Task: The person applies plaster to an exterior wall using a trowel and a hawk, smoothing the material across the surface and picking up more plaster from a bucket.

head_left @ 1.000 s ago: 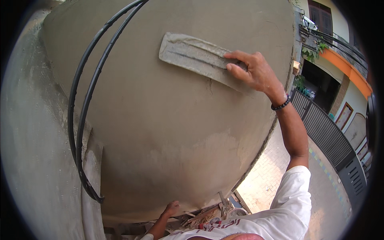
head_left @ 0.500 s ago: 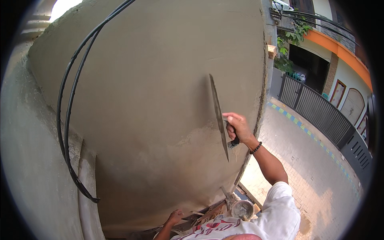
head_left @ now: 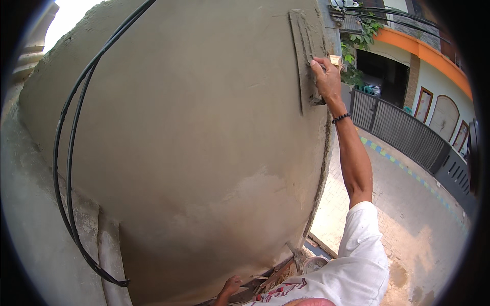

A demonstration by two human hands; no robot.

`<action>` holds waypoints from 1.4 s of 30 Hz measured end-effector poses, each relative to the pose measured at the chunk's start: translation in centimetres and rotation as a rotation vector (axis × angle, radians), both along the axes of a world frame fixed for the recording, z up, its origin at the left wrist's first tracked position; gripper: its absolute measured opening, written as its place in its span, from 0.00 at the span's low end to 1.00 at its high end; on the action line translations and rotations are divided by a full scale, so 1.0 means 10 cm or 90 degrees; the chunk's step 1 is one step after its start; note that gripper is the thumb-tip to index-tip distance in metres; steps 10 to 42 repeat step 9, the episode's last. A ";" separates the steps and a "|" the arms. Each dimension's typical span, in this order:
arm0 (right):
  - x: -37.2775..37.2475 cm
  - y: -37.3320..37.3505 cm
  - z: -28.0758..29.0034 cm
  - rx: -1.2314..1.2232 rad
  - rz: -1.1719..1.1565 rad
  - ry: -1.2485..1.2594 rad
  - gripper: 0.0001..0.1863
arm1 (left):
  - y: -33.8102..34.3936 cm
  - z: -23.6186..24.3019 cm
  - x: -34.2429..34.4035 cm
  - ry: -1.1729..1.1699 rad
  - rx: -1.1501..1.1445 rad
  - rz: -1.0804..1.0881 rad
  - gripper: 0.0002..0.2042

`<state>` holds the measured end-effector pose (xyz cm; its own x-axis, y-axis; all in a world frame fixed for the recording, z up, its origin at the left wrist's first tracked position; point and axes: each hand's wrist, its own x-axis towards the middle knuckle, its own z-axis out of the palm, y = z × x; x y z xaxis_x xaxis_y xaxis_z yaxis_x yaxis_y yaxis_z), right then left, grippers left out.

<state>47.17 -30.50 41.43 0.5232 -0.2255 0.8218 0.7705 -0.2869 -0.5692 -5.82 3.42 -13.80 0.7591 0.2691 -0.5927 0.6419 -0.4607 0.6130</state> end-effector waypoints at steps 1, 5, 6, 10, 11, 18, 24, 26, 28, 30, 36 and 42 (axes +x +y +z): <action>-0.33 0.33 -0.08 -0.010 0.048 0.010 0.21 | 0.08 -0.19 -0.14 -0.025 -0.013 0.022 0.25; -1.16 0.69 -0.72 -0.333 0.248 -0.041 0.20 | 0.04 -0.18 0.11 0.017 0.026 -0.106 0.25; -1.13 0.60 -0.75 -0.227 0.273 0.003 0.20 | 0.06 -0.03 0.22 -0.005 0.026 -0.091 0.25; -0.86 0.17 -0.81 -0.003 0.334 0.067 0.20 | 0.08 0.28 0.47 -0.086 0.012 0.016 0.25; -0.86 0.17 -0.81 -0.003 0.334 0.067 0.20 | 0.08 0.28 0.47 -0.086 0.012 0.016 0.25; -0.86 0.17 -0.81 -0.003 0.334 0.067 0.20 | 0.08 0.28 0.47 -0.086 0.012 0.016 0.25; -0.86 0.17 -0.81 -0.003 0.334 0.067 0.20 | 0.08 0.28 0.47 -0.086 0.012 0.016 0.25; -0.86 0.17 -0.81 -0.003 0.334 0.067 0.20 | 0.08 0.28 0.47 -0.086 0.012 0.016 0.25; -0.86 0.17 -0.81 -0.003 0.334 0.067 0.20 | 0.08 0.28 0.47 -0.086 0.012 0.016 0.25; -0.86 0.17 -0.81 -0.003 0.334 0.067 0.20 | 0.08 0.28 0.47 -0.086 0.012 0.016 0.25; -0.86 0.17 -0.81 -0.003 0.334 0.067 0.20 | 0.08 0.28 0.47 -0.086 0.012 0.016 0.25; -0.86 0.17 -0.81 -0.003 0.334 0.067 0.20 | 0.08 0.28 0.47 -0.086 0.012 0.016 0.25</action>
